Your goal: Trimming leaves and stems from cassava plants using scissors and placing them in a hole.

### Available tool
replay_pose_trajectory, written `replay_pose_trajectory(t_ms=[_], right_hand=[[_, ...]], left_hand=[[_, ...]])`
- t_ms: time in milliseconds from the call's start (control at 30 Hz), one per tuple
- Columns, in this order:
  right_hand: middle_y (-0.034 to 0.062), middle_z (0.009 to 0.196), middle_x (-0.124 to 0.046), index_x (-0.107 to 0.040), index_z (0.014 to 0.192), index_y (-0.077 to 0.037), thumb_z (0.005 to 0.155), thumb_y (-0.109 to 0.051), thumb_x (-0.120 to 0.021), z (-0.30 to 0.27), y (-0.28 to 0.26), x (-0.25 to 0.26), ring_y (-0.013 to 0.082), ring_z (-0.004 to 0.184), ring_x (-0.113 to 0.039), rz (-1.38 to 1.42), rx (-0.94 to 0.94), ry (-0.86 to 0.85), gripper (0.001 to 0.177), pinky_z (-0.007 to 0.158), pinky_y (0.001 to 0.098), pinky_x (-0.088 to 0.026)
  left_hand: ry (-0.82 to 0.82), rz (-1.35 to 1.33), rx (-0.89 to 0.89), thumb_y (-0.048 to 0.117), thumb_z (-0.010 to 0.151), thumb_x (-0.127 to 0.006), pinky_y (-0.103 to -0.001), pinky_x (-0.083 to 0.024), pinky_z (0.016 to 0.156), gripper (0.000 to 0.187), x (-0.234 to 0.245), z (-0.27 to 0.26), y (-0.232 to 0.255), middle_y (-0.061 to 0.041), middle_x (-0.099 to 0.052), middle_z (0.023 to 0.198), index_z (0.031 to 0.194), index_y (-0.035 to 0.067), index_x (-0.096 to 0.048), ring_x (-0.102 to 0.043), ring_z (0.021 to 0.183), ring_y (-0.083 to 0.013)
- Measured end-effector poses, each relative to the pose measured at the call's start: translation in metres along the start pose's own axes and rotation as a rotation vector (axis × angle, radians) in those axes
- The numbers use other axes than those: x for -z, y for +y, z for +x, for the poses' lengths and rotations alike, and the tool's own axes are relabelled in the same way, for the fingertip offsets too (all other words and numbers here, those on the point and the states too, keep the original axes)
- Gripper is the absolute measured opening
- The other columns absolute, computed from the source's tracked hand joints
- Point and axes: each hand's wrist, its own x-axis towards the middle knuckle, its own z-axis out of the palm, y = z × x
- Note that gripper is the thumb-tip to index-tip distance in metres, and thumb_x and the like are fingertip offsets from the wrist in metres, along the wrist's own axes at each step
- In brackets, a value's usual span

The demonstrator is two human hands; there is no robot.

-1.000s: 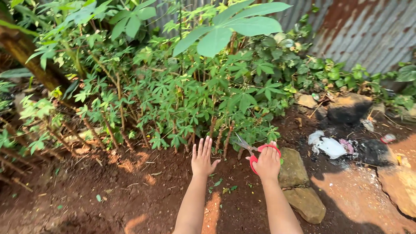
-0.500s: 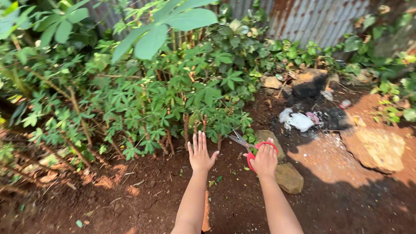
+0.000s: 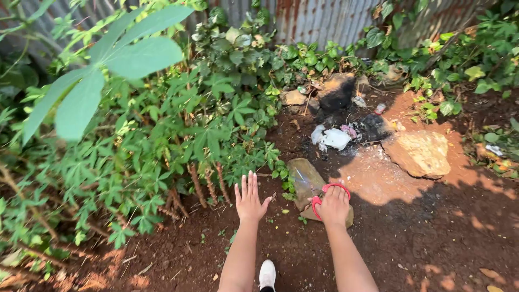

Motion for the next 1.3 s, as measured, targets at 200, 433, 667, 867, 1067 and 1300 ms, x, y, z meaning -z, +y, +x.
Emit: replay_pose_trajectory(t_ms=[200, 433, 667, 867, 1067, 1300], right_hand=[[0.0136, 0.138, -0.057, -0.055, 0.13, -0.003, 0.077, -0.052, -0.076, 0.056, -0.01, -0.001, 0.0287, 0.137, -0.051, -0.022, 0.018, 0.009, 0.076, 0.118, 0.0395, -0.038], [0.0203, 0.143, -0.052, -0.055, 0.123, -0.001, 0.076, -0.055, -0.074, 0.113, -0.047, -0.02, 0.0302, 0.137, -0.048, 0.039, 0.029, 0.144, 0.074, 0.112, 0.0388, -0.038], [0.015, 0.139, -0.054, -0.055, 0.124, -0.003, 0.074, -0.052, -0.078, 0.168, -0.071, -0.017, 0.0285, 0.136, -0.049, 0.088, 0.053, 0.0, 0.074, 0.117, 0.0381, -0.036], [0.0166, 0.131, -0.058, -0.056, 0.124, 0.001, 0.071, -0.053, -0.08, 0.19, -0.071, -0.039, 0.0294, 0.125, -0.054, 0.083, 0.073, 0.148, 0.079, 0.11, 0.0388, -0.04], [0.0124, 0.129, -0.059, -0.056, 0.124, -0.002, 0.077, -0.055, -0.076, 0.205, -0.071, -0.051, 0.0268, 0.128, -0.054, 0.085, 0.031, -0.05, 0.074, 0.112, 0.0376, -0.04], [0.0186, 0.135, -0.058, -0.058, 0.12, -0.004, 0.076, -0.057, -0.074, 0.25, -0.074, -0.078, 0.0312, 0.133, -0.051, 0.205, 0.136, 0.088, 0.071, 0.114, 0.0408, -0.036]], left_hand=[[-0.002, -0.027, -0.017, 0.077, 0.095, -0.032, -0.049, 0.002, 0.127, 0.103, 0.003, 0.059, 0.007, 0.0, 0.011, 0.173, 0.165, 0.013, 0.007, 0.007, 0.159, -0.0238], [-0.043, 0.019, -0.003, 0.075, 0.098, -0.028, -0.049, 0.003, 0.127, 0.1, -0.02, 0.119, -0.004, -0.002, 0.013, 0.174, 0.165, 0.012, 0.009, 0.009, 0.16, -0.0236], [-0.065, 0.045, -0.108, 0.072, 0.099, -0.028, -0.049, 0.003, 0.127, 0.096, -0.03, 0.168, -0.017, -0.001, 0.015, 0.174, 0.164, 0.014, 0.012, 0.011, 0.159, -0.0233], [-0.062, 0.052, -0.182, 0.071, 0.099, -0.031, -0.049, 0.002, 0.127, 0.097, -0.03, 0.195, -0.005, -0.002, 0.014, 0.174, 0.165, 0.013, 0.011, 0.011, 0.159, -0.024], [-0.055, 0.087, -0.219, 0.071, 0.098, -0.031, -0.048, 0.005, 0.127, 0.097, -0.035, 0.211, -0.003, -0.001, 0.014, 0.174, 0.165, 0.015, 0.012, 0.012, 0.159, -0.0226], [-0.149, 0.155, -0.133, 0.071, 0.1, -0.025, -0.047, 0.005, 0.127, 0.093, -0.035, 0.223, -0.006, 0.0, 0.018, 0.173, 0.163, 0.016, 0.015, 0.013, 0.16, -0.0217]])
